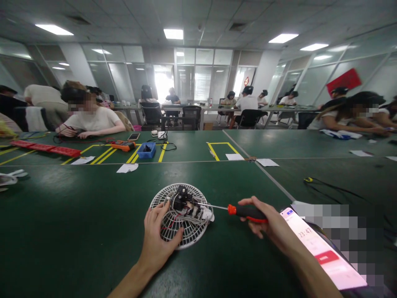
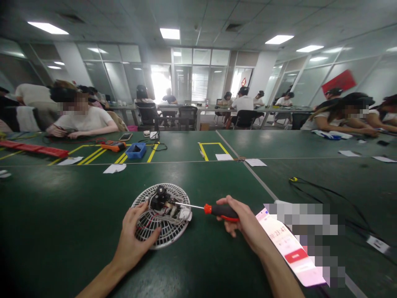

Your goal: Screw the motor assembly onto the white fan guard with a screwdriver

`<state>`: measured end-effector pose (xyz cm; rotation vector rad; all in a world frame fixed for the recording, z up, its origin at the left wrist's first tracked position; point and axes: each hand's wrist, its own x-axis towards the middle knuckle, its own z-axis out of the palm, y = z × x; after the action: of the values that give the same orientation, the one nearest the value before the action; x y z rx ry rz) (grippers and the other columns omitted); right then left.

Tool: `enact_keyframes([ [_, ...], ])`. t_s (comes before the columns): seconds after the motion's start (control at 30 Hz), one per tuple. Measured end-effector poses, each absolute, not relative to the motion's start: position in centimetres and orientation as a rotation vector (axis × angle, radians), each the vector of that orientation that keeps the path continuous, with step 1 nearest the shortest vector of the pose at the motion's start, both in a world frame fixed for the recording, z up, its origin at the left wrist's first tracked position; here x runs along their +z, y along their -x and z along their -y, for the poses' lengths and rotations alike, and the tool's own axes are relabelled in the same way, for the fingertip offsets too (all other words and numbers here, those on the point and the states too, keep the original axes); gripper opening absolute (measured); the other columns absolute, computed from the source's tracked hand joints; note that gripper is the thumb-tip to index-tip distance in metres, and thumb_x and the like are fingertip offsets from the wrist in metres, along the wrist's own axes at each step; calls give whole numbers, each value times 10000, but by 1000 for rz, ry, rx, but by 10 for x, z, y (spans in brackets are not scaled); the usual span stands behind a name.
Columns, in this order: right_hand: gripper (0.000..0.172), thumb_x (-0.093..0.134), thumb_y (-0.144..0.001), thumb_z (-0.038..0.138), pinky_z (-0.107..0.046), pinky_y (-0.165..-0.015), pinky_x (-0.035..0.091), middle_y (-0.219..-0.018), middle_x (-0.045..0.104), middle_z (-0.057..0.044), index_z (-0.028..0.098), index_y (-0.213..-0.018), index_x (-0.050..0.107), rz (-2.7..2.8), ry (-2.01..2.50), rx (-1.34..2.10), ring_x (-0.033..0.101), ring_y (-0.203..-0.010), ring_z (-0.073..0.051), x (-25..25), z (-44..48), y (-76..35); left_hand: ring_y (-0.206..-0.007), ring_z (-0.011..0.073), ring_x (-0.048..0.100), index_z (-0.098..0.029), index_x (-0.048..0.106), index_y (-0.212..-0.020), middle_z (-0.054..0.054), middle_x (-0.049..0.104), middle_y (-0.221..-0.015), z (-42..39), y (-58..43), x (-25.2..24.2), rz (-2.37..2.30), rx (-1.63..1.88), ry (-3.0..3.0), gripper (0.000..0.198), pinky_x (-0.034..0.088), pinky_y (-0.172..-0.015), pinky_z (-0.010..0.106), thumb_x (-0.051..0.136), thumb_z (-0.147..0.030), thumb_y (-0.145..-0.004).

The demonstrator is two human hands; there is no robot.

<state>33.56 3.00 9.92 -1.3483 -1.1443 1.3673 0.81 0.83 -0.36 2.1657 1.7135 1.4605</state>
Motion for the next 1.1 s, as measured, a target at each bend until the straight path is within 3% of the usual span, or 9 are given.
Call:
enact_keyframes([
  [0.07, 576, 663, -802, 714, -207, -332, 217, -582, 652, -16, 184, -1023, 707, 1156, 1436, 1315, 361, -353, -88, 97, -31, -333, -1308, 343, 564, -261, 475, -1484, 107, 625, -1328, -8, -8, -4, -1713, 1466, -2155, 697, 346, -1198, 657, 731, -398, -850],
  [0.13, 556, 713, -773, 681, -195, -340, 176, -563, 654, -9, 187, -1028, 700, 1164, 1434, 1261, 330, -351, -72, 97, -31, -332, -1309, 344, 563, -260, 485, -1476, 108, 626, -1329, -8, -9, -3, -1708, 1474, -2150, 686, 348, -1194, 662, 729, -400, -850],
  [0.4, 475, 903, -629, 483, -249, -461, 376, -638, 617, 19, 205, -966, 717, 1147, 1331, 1304, 488, -490, -125, 102, -30, -338, -1301, 337, 569, -264, 501, -1471, 107, 625, -1320, -8, -8, -2, -1697, 1477, -2129, 679, 351, -1194, 655, 732, -410, -850],
  [0.53, 493, 962, -517, 345, -291, -638, 509, -867, 712, -38, 215, -946, 756, 1178, 1271, 1263, 649, -758, -212, 102, -28, -341, -1307, 337, 563, -273, 483, -1485, 107, 619, -1332, -9, -7, -3, -1682, 1465, -2137, 686, 349, -1190, 665, 731, -403, -858],
  [0.6, 447, 959, -520, 327, -294, -691, 532, -918, 709, -43, 215, -908, 768, 1167, 1238, 1230, 663, -836, -229, 100, -28, -339, -1304, 336, 564, -275, 476, -1496, 104, 621, -1320, -10, -7, -3, -1677, 1462, -2143, 698, 335, -1197, 673, 731, -400, -859],
  [0.7, 355, 881, -676, 480, -281, -589, 532, -843, 678, -30, 211, -871, 757, 1117, 1245, 1190, 646, -701, -190, 95, -28, -332, -1303, 334, 565, -267, 490, -1494, 102, 621, -1306, -11, -6, -5, -1673, 1468, -2135, 704, 325, -1209, 664, 741, -401, -850],
  [0.83, 529, 644, -832, 703, -234, -360, 390, -576, 641, -15, 201, -978, 722, 1105, 1428, 1243, 553, -421, -155, 92, -32, -330, -1319, 333, 556, -266, 501, -1489, 101, 622, -1306, -12, -6, -6, -1671, 1469, -2113, 713, 323, -1215, 651, 754, -407, -837],
  [0.97, 505, 742, -774, 645, -196, -345, 258, -527, 633, 3, 196, -1001, 709, 1174, 1444, 1261, 421, -365, -99, 92, -34, -334, -1303, 331, 566, -278, 512, -1482, 97, 628, -1289, -11, -7, -6, -1674, 1481, -2101, 699, 356, -1194, 638, 747, -422, -840],
  [1.1, 438, 881, -694, 485, -207, -417, 334, -639, 626, 24, 206, -990, 718, 1084, 1311, 1298, 469, -471, -100, 92, -32, -336, -1302, 331, 567, -268, 505, -1487, 98, 629, -1286, -10, -8, -5, -1693, 1484, -2075, 701, 351, -1198, 635, 739, -428, -845],
])
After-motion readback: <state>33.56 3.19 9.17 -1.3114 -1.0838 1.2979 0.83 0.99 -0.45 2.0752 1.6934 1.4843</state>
